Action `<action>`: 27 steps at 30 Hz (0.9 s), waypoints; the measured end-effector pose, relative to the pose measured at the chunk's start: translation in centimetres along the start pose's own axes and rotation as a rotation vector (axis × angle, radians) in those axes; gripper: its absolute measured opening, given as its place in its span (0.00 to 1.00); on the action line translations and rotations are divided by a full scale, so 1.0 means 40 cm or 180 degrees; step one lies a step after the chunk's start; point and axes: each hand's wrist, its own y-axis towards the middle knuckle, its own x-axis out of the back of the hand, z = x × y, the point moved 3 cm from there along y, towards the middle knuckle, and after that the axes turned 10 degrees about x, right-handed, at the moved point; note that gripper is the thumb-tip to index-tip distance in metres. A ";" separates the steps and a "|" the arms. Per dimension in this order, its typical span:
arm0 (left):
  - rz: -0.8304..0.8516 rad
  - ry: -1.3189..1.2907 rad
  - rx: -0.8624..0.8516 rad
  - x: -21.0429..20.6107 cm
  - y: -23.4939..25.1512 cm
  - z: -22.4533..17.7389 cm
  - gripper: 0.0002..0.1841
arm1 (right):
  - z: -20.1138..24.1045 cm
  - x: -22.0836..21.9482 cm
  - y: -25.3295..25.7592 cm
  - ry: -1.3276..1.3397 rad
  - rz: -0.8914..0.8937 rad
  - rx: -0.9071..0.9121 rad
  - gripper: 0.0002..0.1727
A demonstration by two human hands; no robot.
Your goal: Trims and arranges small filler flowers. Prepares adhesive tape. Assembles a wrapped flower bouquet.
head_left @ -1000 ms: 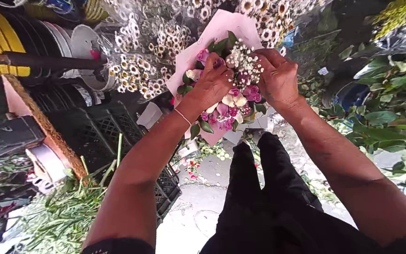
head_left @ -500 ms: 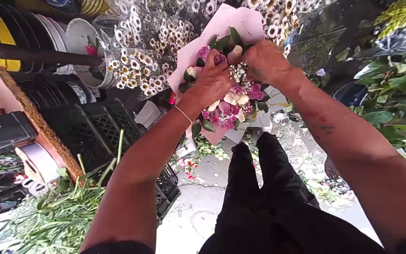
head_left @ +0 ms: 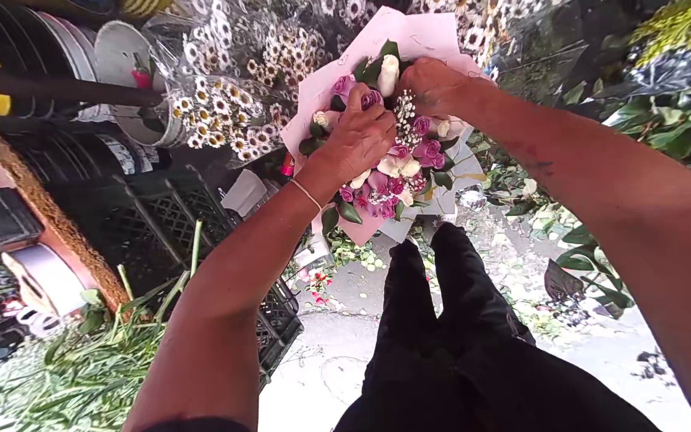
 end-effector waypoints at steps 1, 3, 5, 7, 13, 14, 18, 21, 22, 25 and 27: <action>-0.0008 0.0009 -0.0012 0.001 0.001 -0.001 0.15 | -0.010 0.005 0.011 -0.0025 0.0040 0.0193 0.09; -0.0037 -0.0014 -0.0043 0.003 0.001 -0.005 0.14 | -0.018 0.012 0.024 0.0070 0.0042 0.0393 0.08; 0.0041 0.0027 -0.0040 0.009 -0.002 -0.013 0.14 | -0.022 0.009 0.022 0.0212 0.0158 0.0186 0.12; 0.0268 0.0061 -0.0007 0.029 -0.012 -0.031 0.15 | -0.016 -0.001 0.010 0.0303 0.0201 -0.0177 0.14; 0.0185 0.0100 0.0006 -0.009 0.020 -0.036 0.14 | 0.002 -0.044 0.023 0.0170 0.0164 -0.0910 0.14; 0.0173 0.0136 0.0018 -0.008 0.022 -0.038 0.13 | 0.008 -0.041 0.022 0.0152 0.0134 -0.0959 0.14; 0.0150 0.0165 0.0086 0.000 0.016 -0.037 0.13 | 0.036 -0.009 -0.003 0.0188 -0.0094 -0.1119 0.12; 0.0042 0.0156 0.0037 -0.009 0.015 -0.040 0.13 | 0.030 -0.004 -0.011 0.0262 -0.0025 -0.1097 0.13; 0.0024 0.0175 0.0022 -0.013 0.015 -0.042 0.13 | 0.025 -0.012 -0.007 0.0234 0.0025 -0.1092 0.14; -0.0004 0.0281 -0.0010 -0.023 0.018 -0.049 0.14 | 0.015 -0.039 0.004 0.0186 0.0141 -0.1108 0.16; -0.0007 0.0301 -0.0003 -0.022 0.020 -0.052 0.14 | 0.006 -0.042 0.005 0.0181 0.0115 -0.0958 0.16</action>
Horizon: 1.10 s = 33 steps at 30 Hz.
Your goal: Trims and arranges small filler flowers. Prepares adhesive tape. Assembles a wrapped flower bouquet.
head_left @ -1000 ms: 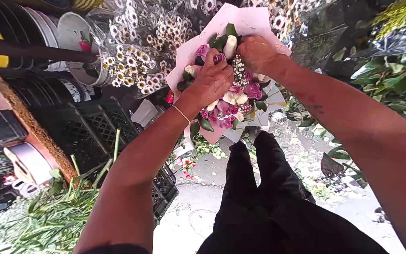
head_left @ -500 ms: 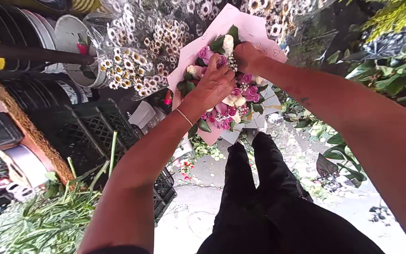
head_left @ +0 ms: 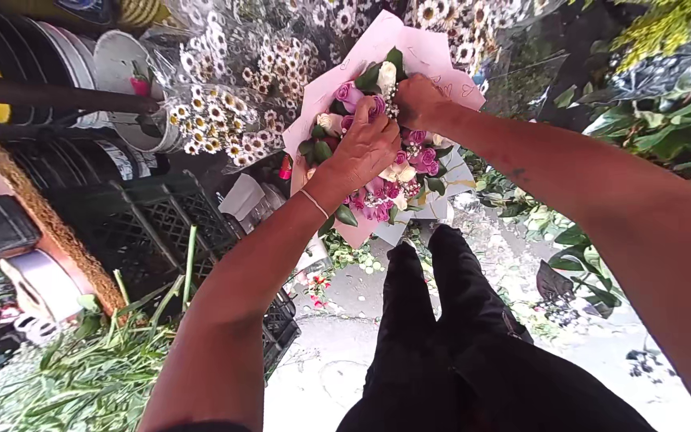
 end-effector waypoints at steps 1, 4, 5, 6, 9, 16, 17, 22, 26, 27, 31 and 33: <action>-0.0001 -0.0002 0.0017 0.001 -0.002 0.001 0.14 | -0.002 0.003 -0.002 0.0014 0.0021 0.0154 0.15; -0.0043 -0.0039 0.0046 -0.001 -0.008 0.004 0.14 | -0.018 0.016 -0.020 0.0176 0.0300 0.0446 0.15; -0.0028 -0.0054 0.0053 -0.001 -0.008 0.004 0.14 | -0.025 0.022 -0.032 0.0240 0.0415 0.0493 0.16; -0.0014 -0.0051 0.0066 -0.001 -0.006 0.003 0.15 | -0.030 0.033 -0.044 0.0283 0.0499 0.0518 0.16; -0.0024 -0.0035 0.0016 0.000 -0.005 0.000 0.15 | -0.045 0.081 -0.084 0.0454 0.0362 0.0661 0.13; -0.1341 -0.0605 -0.0457 0.000 -0.043 -0.030 0.14 | -0.090 0.059 -0.146 0.0367 0.0231 0.0020 0.13; -0.1316 -0.0554 -0.0254 -0.005 -0.043 -0.031 0.13 | -0.101 0.039 -0.145 0.0666 0.0050 -0.0026 0.17; -0.1000 -0.0333 0.0421 -0.006 -0.033 -0.036 0.15 | -0.126 -0.033 -0.152 0.3020 -0.0565 -0.0541 0.29; -0.0855 -0.0298 0.0553 0.009 -0.015 -0.039 0.16 | -0.139 -0.051 -0.121 0.4353 -0.0886 -0.0787 0.16; -0.0712 -0.0274 0.0570 0.008 -0.010 -0.038 0.18 | -0.141 -0.051 -0.117 0.4468 -0.0869 -0.0754 0.21; -0.0335 -0.0147 0.0549 -0.013 0.003 -0.038 0.20 | -0.142 -0.080 -0.098 0.4583 -0.0803 -0.0697 0.34; -0.0839 -0.0239 0.0603 0.016 -0.007 -0.030 0.19 | -0.150 -0.088 -0.087 0.4586 -0.0713 -0.0549 0.40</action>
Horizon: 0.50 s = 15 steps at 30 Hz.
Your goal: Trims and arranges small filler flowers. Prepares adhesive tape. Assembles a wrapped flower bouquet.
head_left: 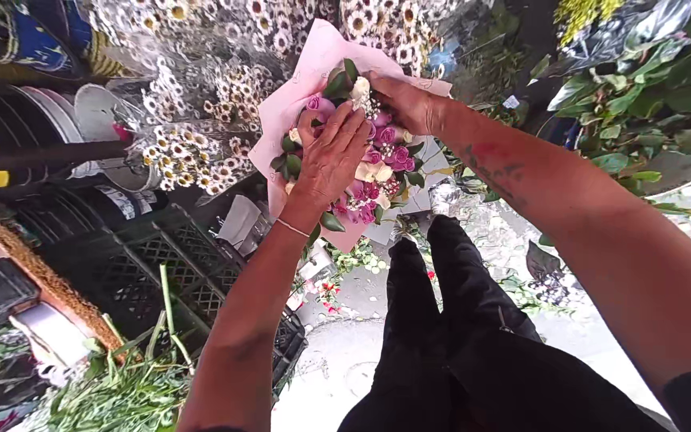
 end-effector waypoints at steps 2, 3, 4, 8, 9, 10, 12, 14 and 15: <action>-0.1029 -0.0466 0.0603 0.078 -0.045 0.020 0.17 | -0.004 0.002 0.004 0.0014 0.0186 -0.0070 0.43; -0.1566 -0.0762 0.1136 0.112 -0.101 0.036 0.18 | -0.007 0.001 0.005 0.0022 0.0241 -0.0120 0.43; -0.2061 -0.1168 0.1809 0.129 -0.174 0.050 0.19 | -0.008 0.001 0.009 0.0015 0.0257 -0.0146 0.43; -0.2417 -0.2858 0.5045 -0.014 -0.451 0.016 0.19 | -0.017 0.007 0.028 -0.0140 0.0021 -0.0163 0.42; -0.2047 -0.3211 0.5565 -0.078 -0.497 0.002 0.19 | -0.016 0.003 0.027 -0.0173 -0.0002 -0.0194 0.42; -0.1662 -0.3606 0.5783 -0.138 -0.534 -0.006 0.19 | -0.017 -0.004 0.024 -0.0175 0.0004 -0.0248 0.43; -0.1201 -0.4383 0.4939 -0.257 -0.553 0.010 0.19 | -0.002 -0.003 0.028 -0.0168 0.0043 -0.0294 0.42; -0.0405 -0.4333 0.3871 -0.302 -0.469 0.034 0.19 | 0.004 -0.005 0.025 -0.0093 0.0029 -0.0333 0.39; 0.0052 -0.4180 0.3932 -0.277 -0.407 0.041 0.18 | 0.010 -0.007 0.020 -0.0017 0.0056 -0.0312 0.36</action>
